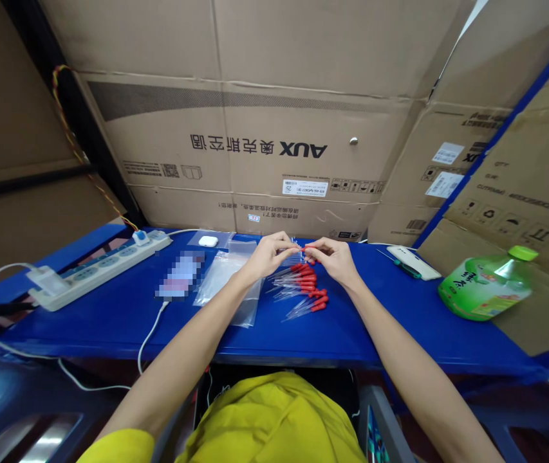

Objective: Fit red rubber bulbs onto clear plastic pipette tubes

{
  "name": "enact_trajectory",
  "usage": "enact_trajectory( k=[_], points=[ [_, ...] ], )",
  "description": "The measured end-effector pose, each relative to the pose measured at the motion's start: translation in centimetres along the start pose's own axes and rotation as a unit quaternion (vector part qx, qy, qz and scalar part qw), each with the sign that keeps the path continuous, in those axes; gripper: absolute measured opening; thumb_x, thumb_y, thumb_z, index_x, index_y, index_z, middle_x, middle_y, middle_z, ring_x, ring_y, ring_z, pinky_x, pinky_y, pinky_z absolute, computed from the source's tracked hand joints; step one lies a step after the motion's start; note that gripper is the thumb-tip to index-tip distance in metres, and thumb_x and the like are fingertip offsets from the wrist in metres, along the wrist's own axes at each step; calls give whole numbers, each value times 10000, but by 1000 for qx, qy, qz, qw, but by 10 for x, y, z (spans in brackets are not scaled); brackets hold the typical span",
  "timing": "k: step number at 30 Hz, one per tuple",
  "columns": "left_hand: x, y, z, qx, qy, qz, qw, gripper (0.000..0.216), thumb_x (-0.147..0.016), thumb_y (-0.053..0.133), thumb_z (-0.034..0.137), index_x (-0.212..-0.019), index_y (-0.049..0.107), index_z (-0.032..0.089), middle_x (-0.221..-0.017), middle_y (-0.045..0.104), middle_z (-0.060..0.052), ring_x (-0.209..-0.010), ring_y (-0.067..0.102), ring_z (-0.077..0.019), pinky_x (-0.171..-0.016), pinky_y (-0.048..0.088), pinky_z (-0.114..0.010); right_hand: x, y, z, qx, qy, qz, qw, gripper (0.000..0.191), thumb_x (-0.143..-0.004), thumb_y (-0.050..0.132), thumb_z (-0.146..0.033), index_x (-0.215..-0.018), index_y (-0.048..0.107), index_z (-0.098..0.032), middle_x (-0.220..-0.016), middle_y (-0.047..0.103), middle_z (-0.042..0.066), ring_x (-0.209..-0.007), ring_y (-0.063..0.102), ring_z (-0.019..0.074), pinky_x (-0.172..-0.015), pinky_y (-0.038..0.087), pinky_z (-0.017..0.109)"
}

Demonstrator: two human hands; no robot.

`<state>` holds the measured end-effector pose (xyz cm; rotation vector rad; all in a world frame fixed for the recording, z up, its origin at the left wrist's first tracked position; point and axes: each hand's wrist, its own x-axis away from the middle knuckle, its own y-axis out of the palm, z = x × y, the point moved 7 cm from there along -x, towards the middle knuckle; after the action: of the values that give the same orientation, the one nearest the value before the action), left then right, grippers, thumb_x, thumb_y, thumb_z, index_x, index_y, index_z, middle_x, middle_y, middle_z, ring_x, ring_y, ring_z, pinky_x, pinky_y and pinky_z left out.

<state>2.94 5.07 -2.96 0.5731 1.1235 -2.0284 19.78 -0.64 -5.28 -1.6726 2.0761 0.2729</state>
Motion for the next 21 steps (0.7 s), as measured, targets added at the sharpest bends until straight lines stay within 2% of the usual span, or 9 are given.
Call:
enact_trajectory(
  k=[8, 15, 21],
  points=[
    [0, -1, -4, 10, -16, 18, 1000, 304, -994, 641, 418, -1002, 824, 176, -864, 675, -61, -756, 594, -147, -685, 428, -279, 0, -1, -5, 19, -11, -13, 1000, 326, -783, 831, -489, -881, 783, -182, -709, 771, 55, -614, 718, 203, -642, 582, 325],
    [0, 0, -6, 9, -34, 11, 999, 315, -985, 647, 441, -1027, 823, 183, -851, 655, -52, -718, 564, -141, -647, 406, -274, 1, 0, -11, 56, -32, -29, 997, 287, -816, 801, -476, -864, 779, -194, -720, 778, 51, -632, 725, 215, -671, 594, 344],
    [0, 0, -3, 3, -16, 2, 1000, 314, -991, 642, 429, -1039, 816, 173, -871, 665, -58, -736, 585, -141, -675, 432, -271, 3, 0, -12, 72, -40, -34, 996, 270, -821, 792, -466, -855, 780, -198, -709, 775, 43, -633, 724, 210, -654, 580, 329]
  ],
)
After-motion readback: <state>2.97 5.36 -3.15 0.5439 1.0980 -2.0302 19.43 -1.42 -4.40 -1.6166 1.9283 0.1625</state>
